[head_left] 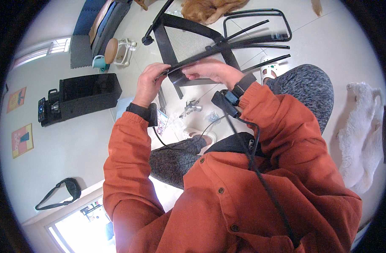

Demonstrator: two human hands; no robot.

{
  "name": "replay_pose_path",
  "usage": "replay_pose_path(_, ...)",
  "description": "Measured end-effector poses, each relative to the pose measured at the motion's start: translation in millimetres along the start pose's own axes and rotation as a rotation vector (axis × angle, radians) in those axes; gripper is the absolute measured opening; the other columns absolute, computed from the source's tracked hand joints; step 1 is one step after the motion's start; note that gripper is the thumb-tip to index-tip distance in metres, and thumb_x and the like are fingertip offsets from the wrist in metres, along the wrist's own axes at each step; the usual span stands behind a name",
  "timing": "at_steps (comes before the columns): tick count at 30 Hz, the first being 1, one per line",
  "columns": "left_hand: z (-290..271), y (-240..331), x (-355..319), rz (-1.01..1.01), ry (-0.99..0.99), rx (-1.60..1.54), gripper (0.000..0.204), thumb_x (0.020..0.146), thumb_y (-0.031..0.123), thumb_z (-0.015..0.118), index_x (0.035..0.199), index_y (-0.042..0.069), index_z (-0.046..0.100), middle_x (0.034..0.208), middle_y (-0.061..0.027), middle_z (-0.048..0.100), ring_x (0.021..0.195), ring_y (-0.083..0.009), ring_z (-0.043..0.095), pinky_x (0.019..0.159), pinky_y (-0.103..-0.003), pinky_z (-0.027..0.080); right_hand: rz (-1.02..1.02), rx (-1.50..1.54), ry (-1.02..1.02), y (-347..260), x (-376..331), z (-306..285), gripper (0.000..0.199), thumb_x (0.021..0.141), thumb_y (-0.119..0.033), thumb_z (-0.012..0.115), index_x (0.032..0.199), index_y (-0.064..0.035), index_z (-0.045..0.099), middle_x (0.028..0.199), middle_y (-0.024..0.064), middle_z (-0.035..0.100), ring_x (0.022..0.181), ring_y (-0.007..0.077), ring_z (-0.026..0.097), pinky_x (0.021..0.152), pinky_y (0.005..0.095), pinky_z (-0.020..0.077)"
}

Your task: The person assembles a black mesh office chair by attaching the backrest frame to the seat using a screwdriver. They insert screws and tighten them while holding the frame steady, working on the floor with parts and tools nearby.

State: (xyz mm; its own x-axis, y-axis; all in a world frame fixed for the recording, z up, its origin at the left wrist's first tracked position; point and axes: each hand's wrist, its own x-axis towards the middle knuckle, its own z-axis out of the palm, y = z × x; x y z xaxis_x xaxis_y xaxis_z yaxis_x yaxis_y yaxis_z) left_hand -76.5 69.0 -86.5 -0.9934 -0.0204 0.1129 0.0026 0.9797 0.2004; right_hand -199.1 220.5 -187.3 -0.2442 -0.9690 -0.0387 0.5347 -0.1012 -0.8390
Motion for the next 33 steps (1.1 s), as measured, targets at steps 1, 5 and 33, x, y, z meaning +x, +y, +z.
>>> replay_pose_path(1, -1, -1, 2, 0.035, 0.01, 0.033, 0.038, 0.064, -0.004, 0.065, 0.099, 0.009, 0.063, 0.093, -0.0085, 0.063, 0.091, -0.0263, 0.058, 0.077, -0.034, 0.048, -0.041, -0.02, -0.047, 1, 1, 0, 0.016, 0.083, -0.018, 0.059, 0.074, -0.0048, 0.061, 0.066, -0.0015, 0.055, 0.057, 0.0062, 0.046, 0.052, 0.0207, 0.0369)
replay_pose_path(5, -2, 1, 4, 0.132, 0.064, 0.199, 0.038, 0.061, -0.003, 0.067, 0.097, 0.01, 0.064, 0.1, -0.0058, 0.061, 0.099, -0.0279, 0.054, 0.083, -0.037, 0.045, -0.023, 0.133, 0.01, 8, 0, 1, 0.013, 0.083, -0.018, 0.061, 0.074, -0.0075, 0.059, 0.065, -0.0027, 0.052, 0.062, 0.0048, 0.048, 0.059, 0.0178, 0.0397)
replay_pose_path(33, 32, 18, 7, -0.298, 0.042, 0.168, 0.022, 0.075, 0.004, 0.066, 0.097, 0.002, 0.063, 0.084, -0.01, 0.062, 0.076, -0.02, 0.06, 0.069, -0.028, 0.047, -0.094, -0.8, 0.119, 47, 60, -21, 0.018, 0.071, -0.021, 0.062, 0.086, -0.0145, 0.07, 0.081, 0.0102, 0.065, 0.072, 0.0242, 0.062, 0.066, 0.0335, 0.048)
